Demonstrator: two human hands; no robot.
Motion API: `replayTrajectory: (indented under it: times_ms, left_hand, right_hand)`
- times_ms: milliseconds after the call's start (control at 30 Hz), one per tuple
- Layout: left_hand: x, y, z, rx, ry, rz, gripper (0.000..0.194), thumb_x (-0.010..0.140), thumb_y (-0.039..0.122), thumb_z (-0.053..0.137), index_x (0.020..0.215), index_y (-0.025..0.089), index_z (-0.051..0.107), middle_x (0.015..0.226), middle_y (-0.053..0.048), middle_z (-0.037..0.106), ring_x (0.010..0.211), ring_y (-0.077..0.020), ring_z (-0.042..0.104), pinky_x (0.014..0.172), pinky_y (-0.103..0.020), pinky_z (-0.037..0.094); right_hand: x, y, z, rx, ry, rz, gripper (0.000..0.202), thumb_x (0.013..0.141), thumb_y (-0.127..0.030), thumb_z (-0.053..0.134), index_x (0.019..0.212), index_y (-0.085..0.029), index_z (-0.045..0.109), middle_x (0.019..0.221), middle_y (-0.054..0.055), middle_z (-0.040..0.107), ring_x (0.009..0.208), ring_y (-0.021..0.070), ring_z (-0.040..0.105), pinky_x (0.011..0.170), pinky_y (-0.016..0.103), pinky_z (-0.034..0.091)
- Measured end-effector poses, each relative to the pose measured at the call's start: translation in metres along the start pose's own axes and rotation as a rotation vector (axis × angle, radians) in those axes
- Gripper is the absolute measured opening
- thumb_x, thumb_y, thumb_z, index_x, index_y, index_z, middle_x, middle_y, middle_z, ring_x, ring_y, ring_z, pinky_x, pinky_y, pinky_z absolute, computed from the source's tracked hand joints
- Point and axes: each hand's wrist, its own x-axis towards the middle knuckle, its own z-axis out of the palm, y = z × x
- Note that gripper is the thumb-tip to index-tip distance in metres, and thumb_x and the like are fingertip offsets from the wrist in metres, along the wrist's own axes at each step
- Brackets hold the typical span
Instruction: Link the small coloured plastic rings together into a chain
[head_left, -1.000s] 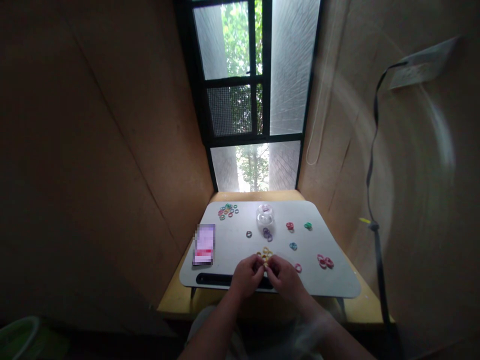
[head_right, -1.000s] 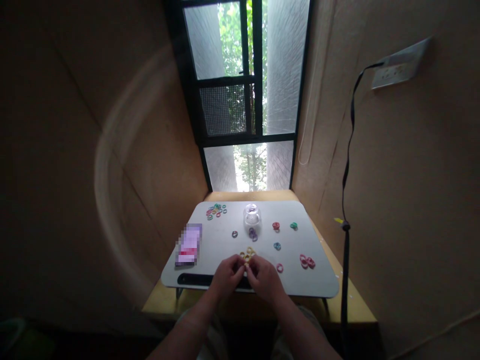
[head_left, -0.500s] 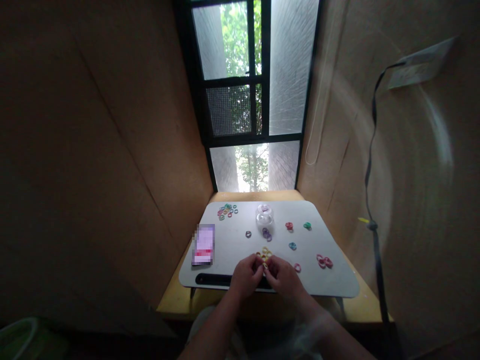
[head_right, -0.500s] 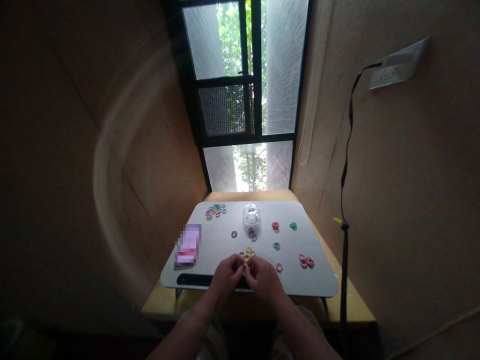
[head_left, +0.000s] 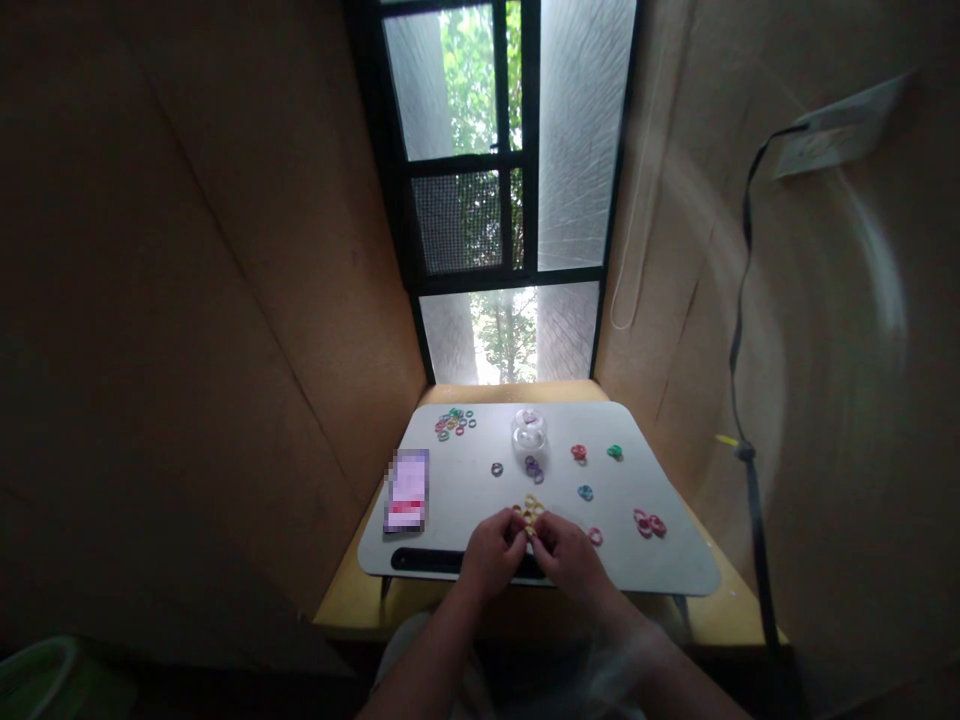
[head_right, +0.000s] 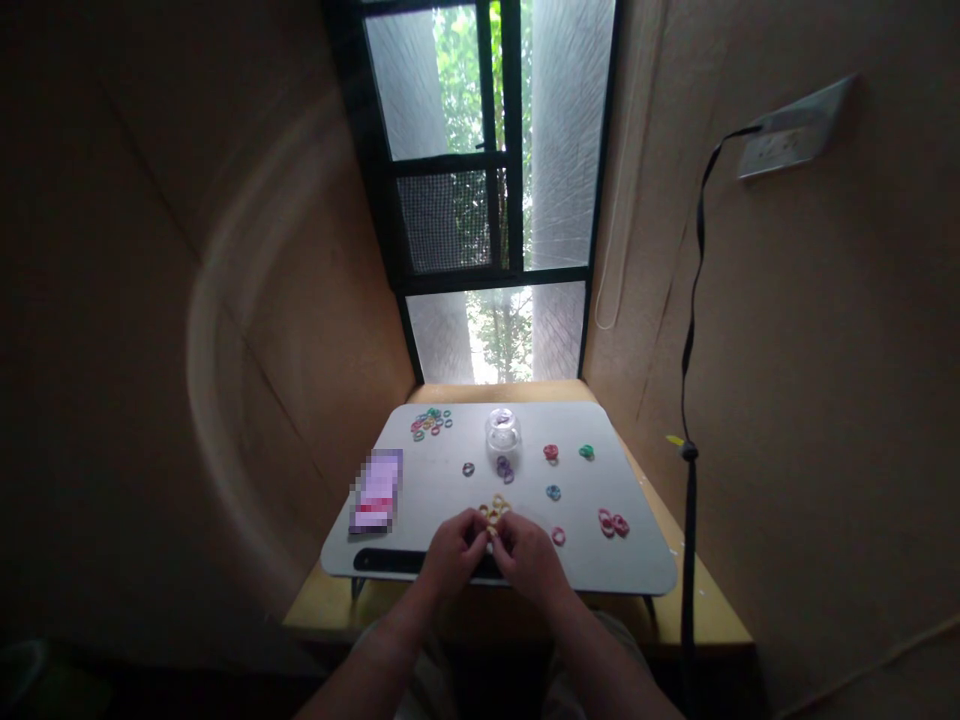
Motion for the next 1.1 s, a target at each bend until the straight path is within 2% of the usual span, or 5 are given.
replayTrajectory:
  times_ms: [300,533,1100]
  left_hand:
    - [0.0004,0.0003,-0.0011,0.012,-0.017,0.006,0.011,0.083,0.025,0.053,0.08,0.018,0.061,0.07,0.001,0.062,0.063,-0.0125,0.053,0.061,-0.023,0.037]
    - [0.0007,0.0033,-0.0031,-0.025,-0.016,0.033,0.022,0.09,0.03,0.045,0.078,0.018,0.061,0.076,-0.001,0.064,0.07,-0.0143,0.056,0.066,-0.024,0.038]
    - [0.0003,-0.0026,0.0006,-0.009,-0.008,0.002,0.016,0.085,0.031,0.054,0.08,0.018,0.062,0.069,0.001,0.06,0.062,-0.0121,0.051,0.059,-0.023,0.035]
  right_hand:
    - [0.0,0.0032,0.0026,-0.051,0.021,0.014,0.011,0.082,-0.025,0.051,0.072,-0.021,0.048,0.067,-0.001,0.057,0.061,0.0141,0.051,0.058,0.025,0.035]
    - [-0.0002,0.0049,0.0043,-0.08,0.028,0.015,0.014,0.081,-0.023,0.05,0.068,-0.021,0.046,0.062,-0.002,0.052,0.059,0.0129,0.047,0.056,0.024,0.031]
    - [-0.0006,0.0056,0.0037,-0.064,0.012,0.01,0.011,0.08,-0.021,0.049,0.069,-0.021,0.046,0.065,-0.002,0.054,0.062,0.0135,0.048,0.059,0.025,0.032]
